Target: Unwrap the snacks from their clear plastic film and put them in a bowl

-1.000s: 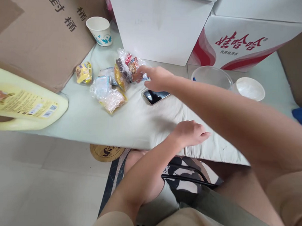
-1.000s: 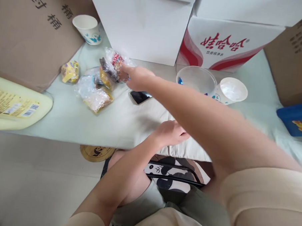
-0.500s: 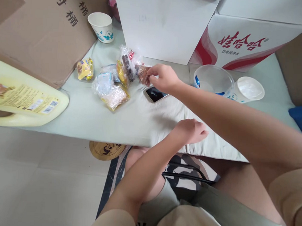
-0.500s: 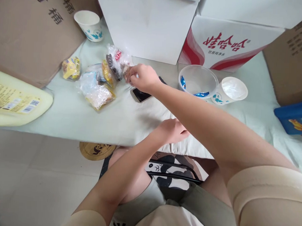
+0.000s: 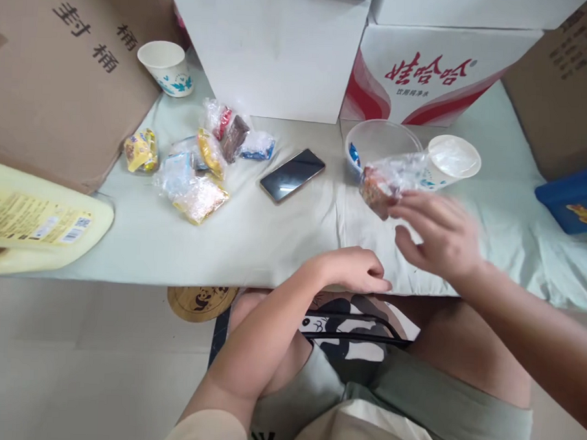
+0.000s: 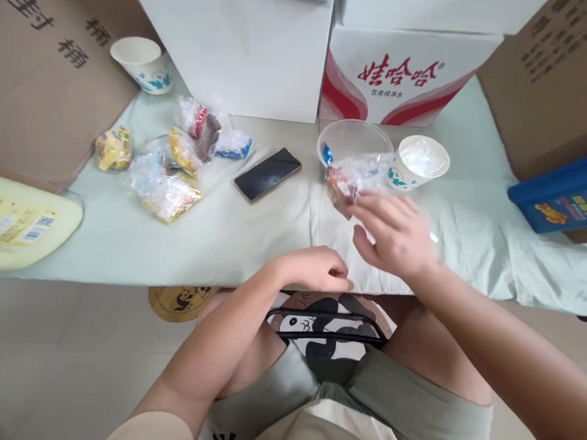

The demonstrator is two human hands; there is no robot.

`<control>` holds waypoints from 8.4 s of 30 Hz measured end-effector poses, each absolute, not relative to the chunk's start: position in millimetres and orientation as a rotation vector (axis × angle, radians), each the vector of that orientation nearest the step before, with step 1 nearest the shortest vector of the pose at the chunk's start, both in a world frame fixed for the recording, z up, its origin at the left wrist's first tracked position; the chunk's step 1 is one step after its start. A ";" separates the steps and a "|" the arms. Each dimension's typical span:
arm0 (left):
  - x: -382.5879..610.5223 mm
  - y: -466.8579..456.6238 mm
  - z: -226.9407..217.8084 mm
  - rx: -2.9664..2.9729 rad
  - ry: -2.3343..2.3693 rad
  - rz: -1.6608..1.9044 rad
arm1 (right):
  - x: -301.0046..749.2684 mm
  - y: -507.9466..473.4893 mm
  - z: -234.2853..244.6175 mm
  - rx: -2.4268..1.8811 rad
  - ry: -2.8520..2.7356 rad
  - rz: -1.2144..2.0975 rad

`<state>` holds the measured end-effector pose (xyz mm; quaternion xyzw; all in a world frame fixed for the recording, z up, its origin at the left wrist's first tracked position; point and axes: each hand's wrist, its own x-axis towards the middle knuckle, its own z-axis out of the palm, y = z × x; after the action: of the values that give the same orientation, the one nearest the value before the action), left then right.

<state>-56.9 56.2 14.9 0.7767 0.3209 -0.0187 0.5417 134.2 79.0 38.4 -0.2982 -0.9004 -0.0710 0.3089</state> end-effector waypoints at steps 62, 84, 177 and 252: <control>-63.7 90.7 -53.9 1.654 1.258 1.137 | 190.2 72.8 -30.4 -1.328 -2.017 0.707; -63.9 89.2 -49.3 1.542 1.153 1.086 | 218.4 87.2 -47.5 -1.733 -1.900 0.151; -71.4 80.0 -18.6 1.562 1.397 0.747 | 171.7 70.9 -37.1 -1.043 -2.380 0.574; -82.5 88.7 5.3 1.648 1.621 0.727 | 109.3 257.6 91.5 -1.745 -2.478 0.191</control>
<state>-82.5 88.7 5.3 0.6367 0.6263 0.2809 0.3513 109.3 257.6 91.5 -0.5737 -0.8150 0.0630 0.0523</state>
